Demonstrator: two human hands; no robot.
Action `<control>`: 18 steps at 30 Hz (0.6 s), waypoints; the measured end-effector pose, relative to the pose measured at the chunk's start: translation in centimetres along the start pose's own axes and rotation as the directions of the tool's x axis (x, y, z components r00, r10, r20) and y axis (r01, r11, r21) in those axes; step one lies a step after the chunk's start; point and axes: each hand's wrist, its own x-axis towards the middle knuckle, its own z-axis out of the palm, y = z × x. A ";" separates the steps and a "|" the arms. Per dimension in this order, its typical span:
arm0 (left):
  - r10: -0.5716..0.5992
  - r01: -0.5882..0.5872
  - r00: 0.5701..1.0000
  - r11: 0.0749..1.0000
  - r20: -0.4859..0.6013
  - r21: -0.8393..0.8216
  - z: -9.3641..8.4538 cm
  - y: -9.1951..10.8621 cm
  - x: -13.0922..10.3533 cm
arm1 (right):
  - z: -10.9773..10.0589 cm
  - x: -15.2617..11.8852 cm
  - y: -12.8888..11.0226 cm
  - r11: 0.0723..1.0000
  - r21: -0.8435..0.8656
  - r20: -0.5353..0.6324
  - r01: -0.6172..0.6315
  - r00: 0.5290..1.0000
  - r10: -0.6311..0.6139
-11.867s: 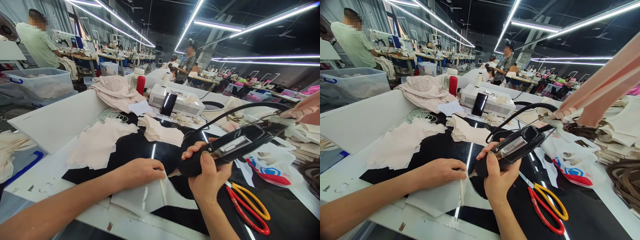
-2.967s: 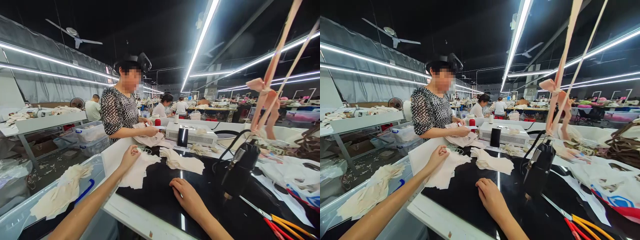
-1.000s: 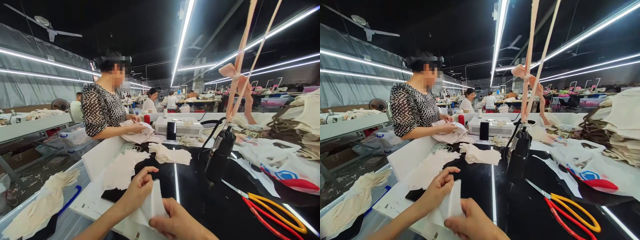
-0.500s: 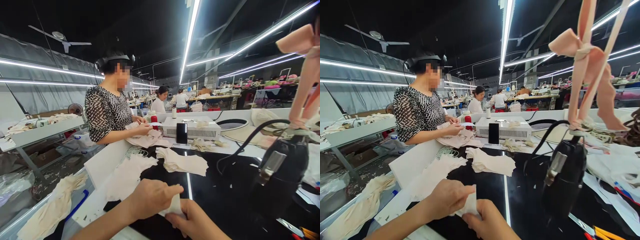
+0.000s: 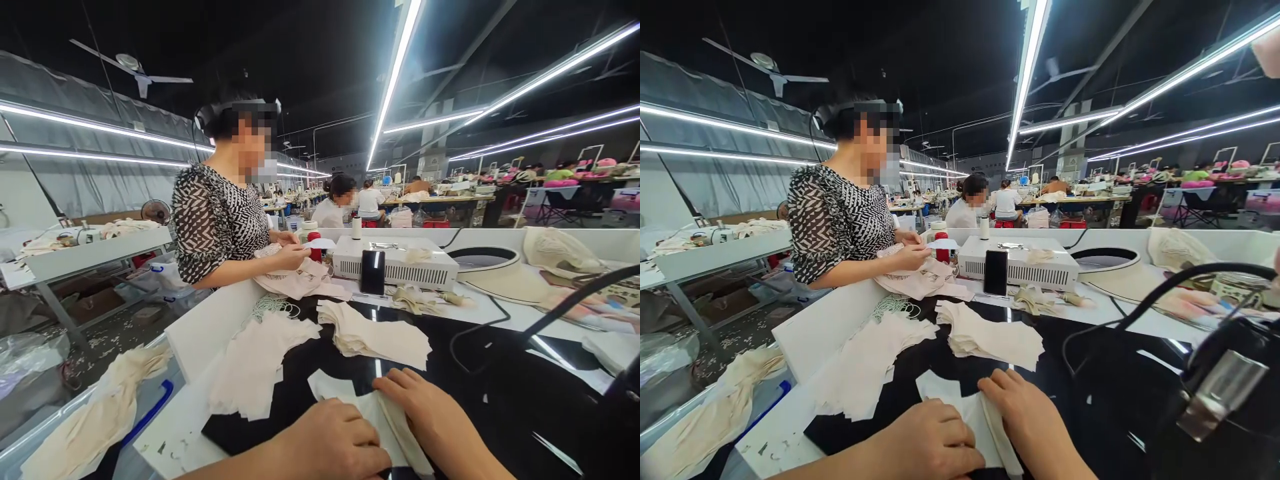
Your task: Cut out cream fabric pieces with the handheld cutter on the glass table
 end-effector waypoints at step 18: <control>-0.018 0.019 0.998 1.000 -0.066 0.011 -1.3 0.4 -1.7 | 1.4 -2.0 -2.8 0.921 -0.364 -0.338 0.135 0.903 -0.266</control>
